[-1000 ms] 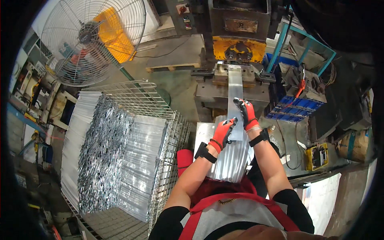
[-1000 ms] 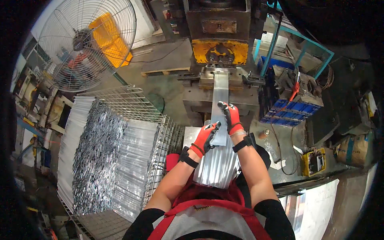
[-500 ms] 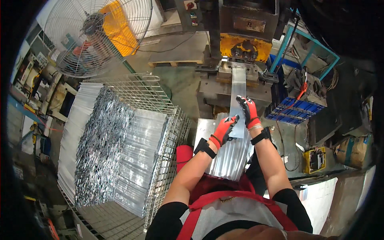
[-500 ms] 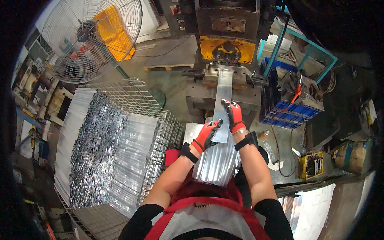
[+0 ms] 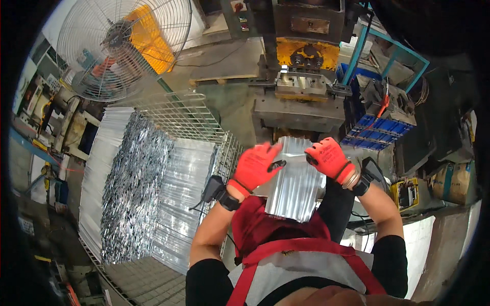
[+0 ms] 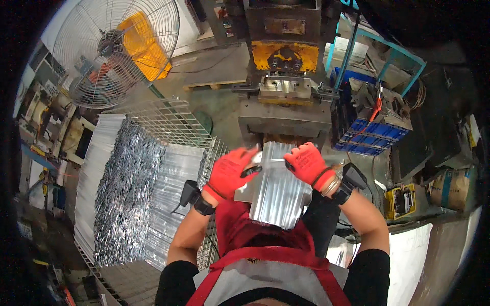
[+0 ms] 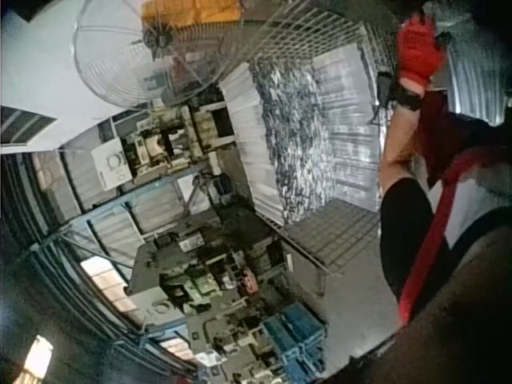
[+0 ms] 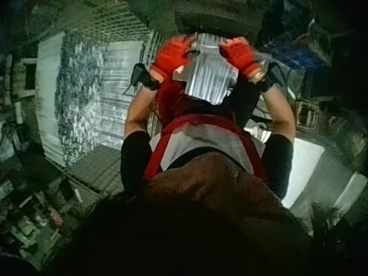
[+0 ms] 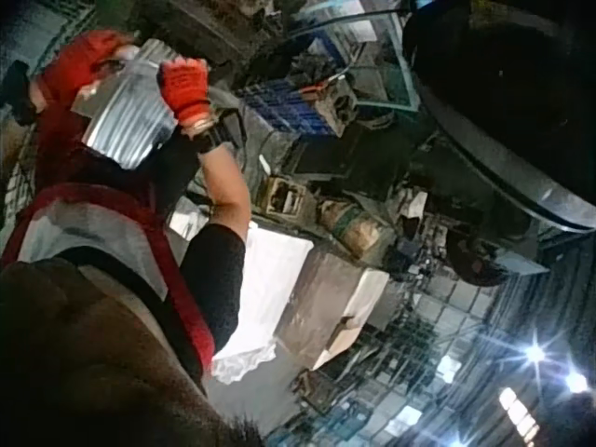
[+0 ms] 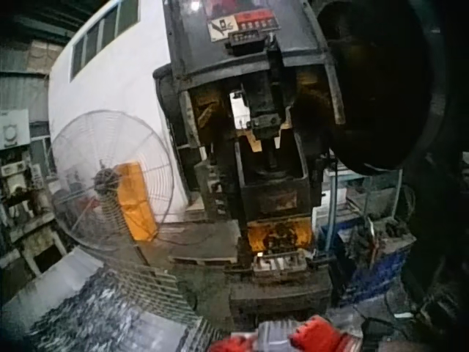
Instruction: Positioning metal sheets into a stamping press and stacking the finished parts into a wire cage.
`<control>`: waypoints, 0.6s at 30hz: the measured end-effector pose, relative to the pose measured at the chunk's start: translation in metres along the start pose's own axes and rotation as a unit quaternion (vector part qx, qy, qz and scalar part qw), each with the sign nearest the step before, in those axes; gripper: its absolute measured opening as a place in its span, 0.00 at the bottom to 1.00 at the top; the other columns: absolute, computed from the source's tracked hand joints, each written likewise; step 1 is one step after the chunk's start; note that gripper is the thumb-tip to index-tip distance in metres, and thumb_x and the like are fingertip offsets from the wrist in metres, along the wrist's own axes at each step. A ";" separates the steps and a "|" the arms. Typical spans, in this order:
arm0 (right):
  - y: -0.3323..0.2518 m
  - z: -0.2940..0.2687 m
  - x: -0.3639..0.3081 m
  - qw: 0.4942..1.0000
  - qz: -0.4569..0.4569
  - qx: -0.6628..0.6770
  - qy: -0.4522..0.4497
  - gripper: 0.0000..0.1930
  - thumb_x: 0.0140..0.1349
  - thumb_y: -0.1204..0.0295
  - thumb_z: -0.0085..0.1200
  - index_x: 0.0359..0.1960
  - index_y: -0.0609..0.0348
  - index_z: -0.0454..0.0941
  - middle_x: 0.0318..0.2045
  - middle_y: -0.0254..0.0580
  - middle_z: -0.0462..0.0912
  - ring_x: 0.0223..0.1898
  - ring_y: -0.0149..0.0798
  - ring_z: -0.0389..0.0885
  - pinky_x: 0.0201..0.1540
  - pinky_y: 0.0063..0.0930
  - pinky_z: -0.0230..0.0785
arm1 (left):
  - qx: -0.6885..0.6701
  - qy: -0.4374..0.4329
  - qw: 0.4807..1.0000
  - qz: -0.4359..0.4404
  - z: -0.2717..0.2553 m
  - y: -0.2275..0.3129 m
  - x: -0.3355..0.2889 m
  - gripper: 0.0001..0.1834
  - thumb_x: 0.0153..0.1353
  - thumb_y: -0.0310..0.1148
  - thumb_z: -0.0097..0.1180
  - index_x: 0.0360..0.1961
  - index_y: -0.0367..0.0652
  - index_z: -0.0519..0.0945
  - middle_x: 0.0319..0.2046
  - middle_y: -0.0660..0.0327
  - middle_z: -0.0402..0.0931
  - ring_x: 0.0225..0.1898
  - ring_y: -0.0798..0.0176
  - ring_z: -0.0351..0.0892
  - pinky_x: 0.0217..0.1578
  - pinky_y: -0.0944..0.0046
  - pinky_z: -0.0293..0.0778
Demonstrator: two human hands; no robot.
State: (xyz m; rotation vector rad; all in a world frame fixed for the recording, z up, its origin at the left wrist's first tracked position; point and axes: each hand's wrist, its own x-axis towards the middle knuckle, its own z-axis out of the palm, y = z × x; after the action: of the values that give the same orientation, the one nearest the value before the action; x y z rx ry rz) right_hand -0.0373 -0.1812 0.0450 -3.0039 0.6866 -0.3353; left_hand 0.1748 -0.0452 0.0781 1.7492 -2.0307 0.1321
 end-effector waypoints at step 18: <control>0.084 0.102 0.097 0.671 0.259 0.651 0.244 0.06 0.54 0.73 0.51 0.28 0.61 0.78 0.28 0.32 0.80 0.31 0.26 0.76 0.38 0.19 0.67 | -0.870 -0.122 0.365 -0.309 0.142 0.004 0.044 0.20 0.62 0.47 0.44 0.46 0.45 0.72 0.32 0.59 0.77 0.26 0.62 0.79 0.20 0.64 0.77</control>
State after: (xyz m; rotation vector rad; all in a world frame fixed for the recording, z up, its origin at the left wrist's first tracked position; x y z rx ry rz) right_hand 0.0344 -0.2996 -0.0430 -1.2719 0.7690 -1.0289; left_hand 0.1282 -0.1351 -0.0301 0.6309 -0.3345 -1.8189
